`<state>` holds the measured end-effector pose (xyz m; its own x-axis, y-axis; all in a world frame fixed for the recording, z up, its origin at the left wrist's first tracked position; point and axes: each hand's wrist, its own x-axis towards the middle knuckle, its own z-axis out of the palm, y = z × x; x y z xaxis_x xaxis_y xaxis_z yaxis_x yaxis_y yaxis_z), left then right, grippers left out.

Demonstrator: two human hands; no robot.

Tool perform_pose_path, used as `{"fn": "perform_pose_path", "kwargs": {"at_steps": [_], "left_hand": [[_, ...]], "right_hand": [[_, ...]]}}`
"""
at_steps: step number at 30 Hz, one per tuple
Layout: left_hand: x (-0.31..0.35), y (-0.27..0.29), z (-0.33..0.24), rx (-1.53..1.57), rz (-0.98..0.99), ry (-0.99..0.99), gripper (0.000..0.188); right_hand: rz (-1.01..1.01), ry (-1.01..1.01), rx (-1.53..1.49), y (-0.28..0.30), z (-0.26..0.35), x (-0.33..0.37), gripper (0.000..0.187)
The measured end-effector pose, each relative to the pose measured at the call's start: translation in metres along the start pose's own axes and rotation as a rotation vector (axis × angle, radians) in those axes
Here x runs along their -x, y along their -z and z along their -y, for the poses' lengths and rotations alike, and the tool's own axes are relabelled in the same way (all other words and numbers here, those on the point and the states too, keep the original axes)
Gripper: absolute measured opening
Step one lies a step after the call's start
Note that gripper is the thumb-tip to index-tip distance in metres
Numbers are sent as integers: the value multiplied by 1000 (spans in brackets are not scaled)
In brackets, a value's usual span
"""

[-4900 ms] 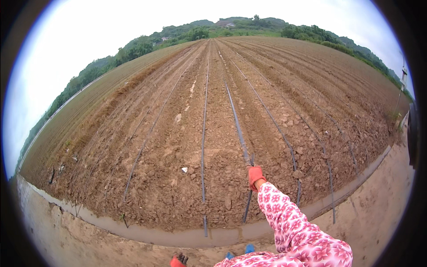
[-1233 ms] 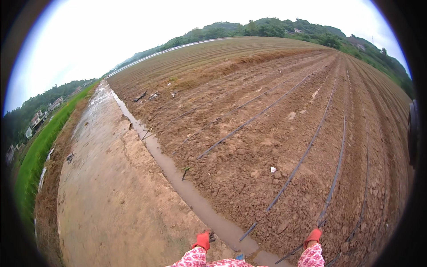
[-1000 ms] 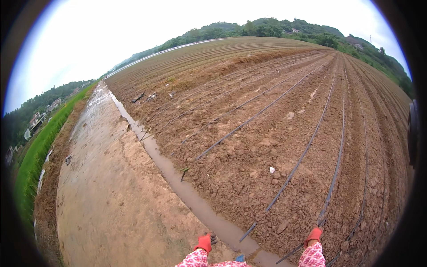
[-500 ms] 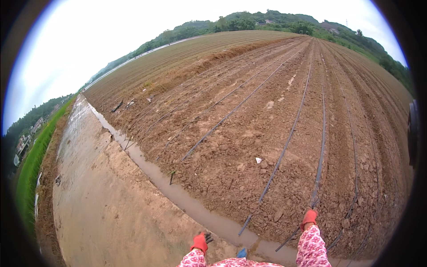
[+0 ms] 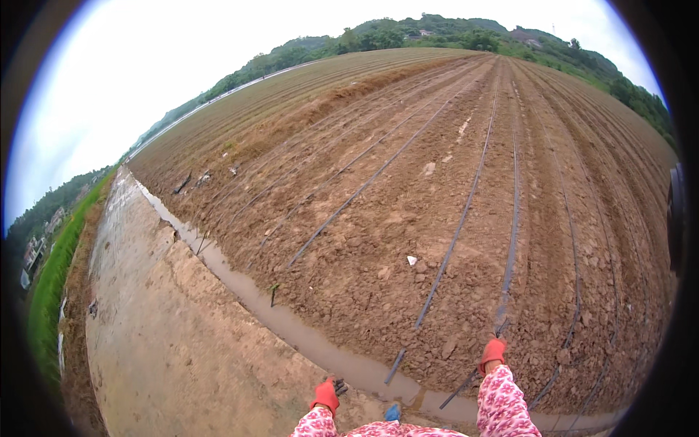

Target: The person walks along a muddy field and uses a small knife to cut and adjust black irrigation pipes laid in rows. They repeatedly cut sections of the pipe and reposition them along the furrows.

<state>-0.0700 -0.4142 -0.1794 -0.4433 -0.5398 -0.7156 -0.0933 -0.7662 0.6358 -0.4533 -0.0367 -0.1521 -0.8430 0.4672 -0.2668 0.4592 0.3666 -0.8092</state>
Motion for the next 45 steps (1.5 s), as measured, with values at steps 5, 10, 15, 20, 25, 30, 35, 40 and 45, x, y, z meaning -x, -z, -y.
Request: {"fn": "perform_pose_path", "kwargs": {"at_steps": [5, 10, 15, 20, 25, 30, 35, 40, 45], "left_hand": [[46, -94, -22, -34, 145, -94, 42], [40, -204, -3, -179, 290, -217, 29], [66, -334, 26, -281, 528, -136, 18], [57, -424, 73, -375, 686, -167, 18], [10, -445, 106, -489, 645, -148, 24], [69, -460, 103, -666, 604, -57, 37], [-11, -433, 164, -904, 769, -589, 28], [-34, -429, 209, -706, 720, -169, 29], [-38, -446, 236, -719, 517, 73, 37]], "right_hand": [[121, -53, -243, 11, 2, 10, 38], [144, 72, -22, 25, 21, 21, 25], [98, 29, 94, 76, 50, 27, 40], [44, -29, -88, 85, 42, 12, 36], [165, -176, -295, 88, 52, 33, 40], [55, -84, -141, 74, 28, 18, 37], [135, -165, -244, 49, -6, 14, 37], [72, -174, -303, 16, -59, -4, 35], [100, -190, -361, -9, -121, -33, 30]]}}
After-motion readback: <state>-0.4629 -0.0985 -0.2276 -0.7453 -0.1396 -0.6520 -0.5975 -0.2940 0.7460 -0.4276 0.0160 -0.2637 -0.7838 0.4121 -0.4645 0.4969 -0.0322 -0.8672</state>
